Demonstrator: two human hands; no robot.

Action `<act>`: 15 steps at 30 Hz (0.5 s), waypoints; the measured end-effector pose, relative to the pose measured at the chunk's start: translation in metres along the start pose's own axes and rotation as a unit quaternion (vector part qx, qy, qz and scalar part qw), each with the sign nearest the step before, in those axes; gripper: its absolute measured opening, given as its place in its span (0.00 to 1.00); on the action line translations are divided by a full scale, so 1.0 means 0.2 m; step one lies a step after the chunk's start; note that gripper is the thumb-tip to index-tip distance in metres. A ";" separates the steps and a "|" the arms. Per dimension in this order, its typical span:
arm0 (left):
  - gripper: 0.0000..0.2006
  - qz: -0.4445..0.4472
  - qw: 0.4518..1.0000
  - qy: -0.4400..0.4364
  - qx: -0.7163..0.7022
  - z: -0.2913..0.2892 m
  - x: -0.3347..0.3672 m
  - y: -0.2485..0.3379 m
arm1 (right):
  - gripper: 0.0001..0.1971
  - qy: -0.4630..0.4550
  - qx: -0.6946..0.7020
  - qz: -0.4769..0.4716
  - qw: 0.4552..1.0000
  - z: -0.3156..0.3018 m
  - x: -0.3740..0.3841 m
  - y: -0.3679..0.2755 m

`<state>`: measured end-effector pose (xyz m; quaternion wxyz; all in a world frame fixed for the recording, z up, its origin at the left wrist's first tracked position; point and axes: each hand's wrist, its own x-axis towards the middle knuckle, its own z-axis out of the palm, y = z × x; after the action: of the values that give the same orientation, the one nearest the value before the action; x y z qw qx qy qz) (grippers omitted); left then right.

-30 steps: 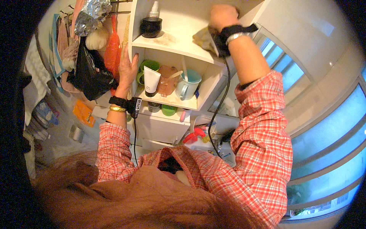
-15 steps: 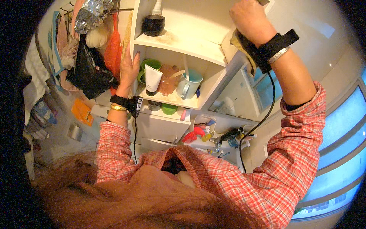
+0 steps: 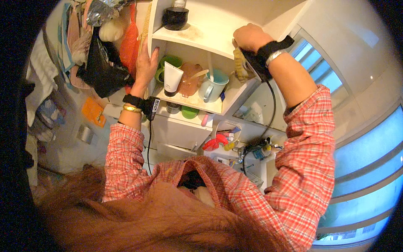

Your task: The person cleans a bathroom shelf by removing items, wiping the shelf with a cloth, and replacing the items. They handle a tube, a cup, a toothbrush, and a small container, wiping each shelf section before returning the objects.

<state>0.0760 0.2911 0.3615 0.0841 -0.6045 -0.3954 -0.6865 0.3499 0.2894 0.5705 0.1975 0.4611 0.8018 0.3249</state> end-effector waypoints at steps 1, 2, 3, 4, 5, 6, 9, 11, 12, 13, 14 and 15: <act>0.30 -0.018 1.000 -0.011 -0.004 0.00 0.00 0.00 | 0.10 0.004 0.026 -0.011 1.000 -0.01 0.01 0.00; 0.30 -0.003 1.000 -0.003 -0.022 0.00 0.00 0.00 | 0.11 0.015 0.068 -0.040 0.997 -0.04 0.02 0.00; 0.28 -0.014 1.000 -0.008 -0.015 0.00 0.00 -0.01 | 0.12 0.025 0.091 -0.038 0.995 -0.06 0.04 0.00; 0.27 -0.030 0.999 -0.014 -0.010 0.00 -0.01 -0.01 | 0.17 0.080 0.146 -0.008 0.986 -0.08 0.05 -0.01; 0.26 -0.053 0.998 -0.030 -0.003 0.00 -0.01 -0.02 | 0.22 0.197 0.199 -0.088 0.956 -0.09 0.08 -0.04; 0.26 -0.043 0.999 -0.028 -0.013 0.00 -0.01 -0.02 | 0.23 0.177 0.193 -0.106 0.959 -0.09 0.10 -0.06; 0.29 0.035 0.999 0.018 0.007 0.01 -0.01 -0.04 | 0.24 0.110 0.178 -0.069 0.975 -0.07 0.13 -0.10; 0.30 0.034 0.999 0.019 0.021 0.01 -0.02 -0.04 | 0.25 0.075 0.144 -0.033 0.986 -0.03 0.11 -0.09; 0.30 0.035 0.999 0.018 0.020 0.01 -0.02 -0.04 | 0.22 0.064 0.120 -0.020 0.990 0.00 0.07 -0.05; 0.30 0.036 0.999 0.016 0.018 0.01 -0.01 -0.04 | 0.16 -0.017 0.063 0.010 0.998 0.01 0.06 -0.03; 0.30 0.027 0.999 0.010 0.027 0.00 -0.01 -0.04 | 0.14 -0.004 0.077 0.009 0.997 0.02 0.04 -0.02; 0.30 0.019 0.999 0.005 0.035 0.00 -0.01 -0.03 | 0.14 -0.026 0.062 0.053 0.996 0.02 0.03 -0.01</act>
<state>0.0733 0.2942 0.3564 0.1205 -0.6051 -0.4073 -0.6734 0.3477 0.2949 0.5665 0.1716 0.5227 0.7895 0.2720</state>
